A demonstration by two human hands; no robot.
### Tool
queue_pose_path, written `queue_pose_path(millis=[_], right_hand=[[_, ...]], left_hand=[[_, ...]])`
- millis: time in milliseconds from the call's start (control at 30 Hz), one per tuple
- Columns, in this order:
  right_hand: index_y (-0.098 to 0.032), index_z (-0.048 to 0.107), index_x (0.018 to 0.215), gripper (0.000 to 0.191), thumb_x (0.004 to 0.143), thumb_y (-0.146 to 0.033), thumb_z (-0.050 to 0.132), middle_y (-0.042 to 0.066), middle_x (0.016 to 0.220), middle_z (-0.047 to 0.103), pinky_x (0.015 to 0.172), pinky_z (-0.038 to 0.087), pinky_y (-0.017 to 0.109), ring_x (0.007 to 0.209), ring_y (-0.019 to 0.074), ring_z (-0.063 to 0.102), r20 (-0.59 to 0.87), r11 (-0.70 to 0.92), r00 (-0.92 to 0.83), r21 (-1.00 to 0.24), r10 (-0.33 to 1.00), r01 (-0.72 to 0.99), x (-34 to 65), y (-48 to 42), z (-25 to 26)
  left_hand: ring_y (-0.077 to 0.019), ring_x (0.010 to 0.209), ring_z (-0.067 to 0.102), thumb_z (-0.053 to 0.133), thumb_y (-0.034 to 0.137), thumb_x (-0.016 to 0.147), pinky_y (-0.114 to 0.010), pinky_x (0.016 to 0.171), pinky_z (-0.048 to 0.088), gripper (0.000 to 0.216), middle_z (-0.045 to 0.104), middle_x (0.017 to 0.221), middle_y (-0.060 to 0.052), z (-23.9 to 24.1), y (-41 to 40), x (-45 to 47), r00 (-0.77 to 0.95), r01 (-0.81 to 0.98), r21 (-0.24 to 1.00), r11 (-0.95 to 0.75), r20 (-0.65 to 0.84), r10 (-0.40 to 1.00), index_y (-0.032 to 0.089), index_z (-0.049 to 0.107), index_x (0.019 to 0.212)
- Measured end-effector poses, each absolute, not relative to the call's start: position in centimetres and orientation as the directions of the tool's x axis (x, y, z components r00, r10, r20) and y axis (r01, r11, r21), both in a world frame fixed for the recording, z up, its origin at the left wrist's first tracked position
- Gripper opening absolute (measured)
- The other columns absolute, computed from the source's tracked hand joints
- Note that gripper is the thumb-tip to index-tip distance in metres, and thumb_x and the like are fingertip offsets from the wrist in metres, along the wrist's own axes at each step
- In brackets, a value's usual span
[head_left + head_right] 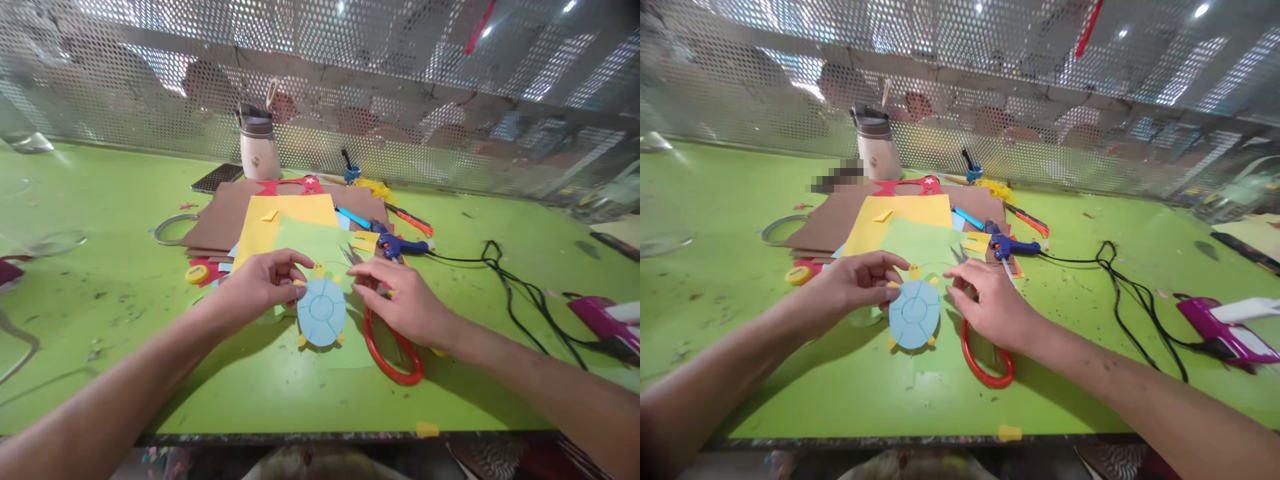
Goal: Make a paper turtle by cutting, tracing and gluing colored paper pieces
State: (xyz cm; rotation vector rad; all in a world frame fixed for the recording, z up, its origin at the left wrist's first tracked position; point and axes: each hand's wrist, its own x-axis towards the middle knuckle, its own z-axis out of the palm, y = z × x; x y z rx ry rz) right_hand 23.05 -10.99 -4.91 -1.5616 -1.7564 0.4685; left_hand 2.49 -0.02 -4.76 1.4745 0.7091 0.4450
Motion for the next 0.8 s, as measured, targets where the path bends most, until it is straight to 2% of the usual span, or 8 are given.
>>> queue_pose_path(millis=[67,167,333,433,633,800], right_hand=[[-0.022,0.059,0.113,0.031,0.082,-0.021,0.061,0.005,0.091,0.061,0.074,0.05,0.036,0.082,0.0196,0.059,0.159,0.093,0.06,-0.797,0.985,0.596,22.8,-10.5,-4.8],[-0.022,0.049,0.125,0.049,0.079,-0.025,0.064,0.005,0.098,0.057,0.074,0.051,0.034,0.084,0.0175,0.059,-0.008,-0.026,0.055,-0.942,0.998,0.336,22.2,-9.9,-4.9],[-0.019,0.053,0.118,0.049,0.072,-0.017,0.068,-0.002,0.078,0.054,0.064,0.047,0.028,0.067,0.0123,0.055,-0.082,-0.09,0.069,-0.989,0.994,0.119,21.1,-9.7,-4.8],[-0.019,0.055,0.114,0.046,0.07,-0.017,0.069,-0.003,0.073,0.055,0.062,0.045,0.027,0.065,0.0122,0.055,-0.091,-0.096,0.085,-0.994,0.992,0.055,20.9,-9.7,-4.8],[-0.019,0.057,0.112,0.047,0.068,-0.02,0.073,-0.003,0.074,0.055,0.062,0.044,0.028,0.067,0.0132,0.055,-0.136,-0.139,0.107,-0.99,0.985,0.021,20.4,-9.9,-4.8],[-0.017,0.057,0.113,0.047,0.068,-0.018,0.072,-0.003,0.074,0.054,0.063,0.044,0.028,0.069,0.013,0.054,-0.169,-0.172,0.116,-0.985,0.979,0.014,20.2,-10.1,-4.8]], left_hand=[[-0.0121,0.058,0.058,0.073,0.022,0.068,-0.028,0.06,0.048,0.031,0.064,0.073,0.001,-4.8,-0.1,2.6,0.737,0.151,0.986,0.071,-0.16,0.657,0.019,0.061,0.096],[-0.0132,0.06,0.059,0.072,0.022,0.069,-0.029,0.061,0.049,0.033,0.065,0.074,0.001,-4.9,-0.3,2.7,0.752,0.135,0.988,0.076,-0.152,0.641,0.019,0.059,0.099],[-0.0139,0.061,0.059,0.07,0.022,0.071,-0.03,0.061,0.05,0.037,0.065,0.075,0.0,-4.8,-0.5,2.8,0.768,0.102,0.992,0.068,-0.122,0.629,0.019,0.056,0.105],[-0.0163,0.064,0.061,0.07,0.024,0.071,-0.031,0.06,0.051,0.039,0.067,0.076,-0.002,-4.4,-0.3,2.6,0.76,0.127,0.99,0.064,-0.138,0.635,0.018,0.056,0.107],[-0.0195,0.075,0.066,0.064,0.033,0.078,-0.028,0.062,0.049,0.022,0.07,0.082,-0.006,-3.2,0.6,1.6,0.546,0.147,0.988,0.044,-0.118,0.829,0.017,0.06,0.093],[-0.0177,0.069,0.063,0.068,0.035,0.075,-0.028,0.059,0.047,0.022,0.07,0.076,-0.005,-3.2,1.1,1.3,0.551,0.19,0.981,-0.041,-0.072,0.831,0.016,0.063,0.085]])
